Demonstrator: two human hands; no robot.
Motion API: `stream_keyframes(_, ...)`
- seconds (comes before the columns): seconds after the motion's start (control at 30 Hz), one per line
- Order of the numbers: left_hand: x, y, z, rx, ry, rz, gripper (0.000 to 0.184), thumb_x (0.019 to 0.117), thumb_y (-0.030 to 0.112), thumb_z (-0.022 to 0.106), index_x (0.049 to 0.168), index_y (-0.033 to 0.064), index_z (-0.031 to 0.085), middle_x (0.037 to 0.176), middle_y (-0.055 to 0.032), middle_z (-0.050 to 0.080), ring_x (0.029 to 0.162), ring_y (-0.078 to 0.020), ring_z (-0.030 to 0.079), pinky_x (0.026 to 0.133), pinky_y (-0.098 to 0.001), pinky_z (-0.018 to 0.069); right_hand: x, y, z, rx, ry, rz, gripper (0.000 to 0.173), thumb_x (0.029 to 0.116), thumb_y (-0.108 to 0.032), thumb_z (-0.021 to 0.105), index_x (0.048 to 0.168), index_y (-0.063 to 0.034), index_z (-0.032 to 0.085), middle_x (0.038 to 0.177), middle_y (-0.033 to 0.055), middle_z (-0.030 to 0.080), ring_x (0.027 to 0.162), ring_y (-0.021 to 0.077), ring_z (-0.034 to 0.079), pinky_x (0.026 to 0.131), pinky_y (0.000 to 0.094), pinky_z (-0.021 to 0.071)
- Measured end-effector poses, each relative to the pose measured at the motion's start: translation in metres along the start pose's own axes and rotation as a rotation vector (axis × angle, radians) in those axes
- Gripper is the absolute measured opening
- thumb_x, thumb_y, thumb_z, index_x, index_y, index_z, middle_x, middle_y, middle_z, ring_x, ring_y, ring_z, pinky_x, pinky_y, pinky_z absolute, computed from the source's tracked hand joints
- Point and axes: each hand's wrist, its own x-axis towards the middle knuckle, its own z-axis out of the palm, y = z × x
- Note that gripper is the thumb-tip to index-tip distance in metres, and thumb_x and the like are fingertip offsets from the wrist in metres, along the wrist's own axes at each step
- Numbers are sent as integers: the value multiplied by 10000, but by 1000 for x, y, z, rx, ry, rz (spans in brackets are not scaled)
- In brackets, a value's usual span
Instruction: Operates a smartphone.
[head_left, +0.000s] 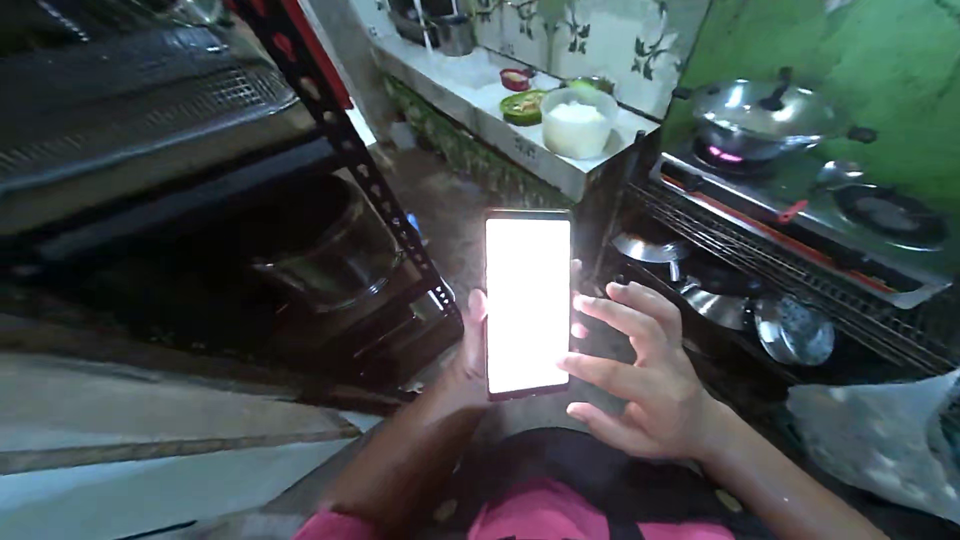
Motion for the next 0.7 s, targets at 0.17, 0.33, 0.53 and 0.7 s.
stream_keyframes(0.17,-9,8,23,221,-7,169,540,920,590,636,1274,188,698,1137,-8,761,1039,-86,728,897,-264,596,11,3,4,-48,-47,-17,380,995,-594,562,1209,-319,711,1553,41,478,1540,262,277,1257,573,172)
stream_keyframes(0.33,-14,5,10,141,-68,83,587,896,618,665,1336,229,656,1223,-28,730,1098,-144,713,923,-337,602,36,4,-9,-181,15,119,555,951,-645,580,1277,-206,678,1571,154,446,1517,375,307,1219,619,226)
stream_keyframes(0.53,-15,7,23,88,110,3,769,855,662,688,1432,169,565,1227,-93,697,1045,-208,716,849,-377,625,25,-9,3,-103,-5,116,689,885,-665,665,1404,-223,564,1586,115,419,1529,330,285,1230,622,194)
stream_keyframes(0.7,-23,6,14,169,209,71,693,868,674,670,1347,177,618,1152,-69,723,1025,-168,719,853,-357,618,20,-14,15,-88,-117,109,696,878,-733,615,1411,-286,593,1611,112,390,1542,336,256,1227,655,158)
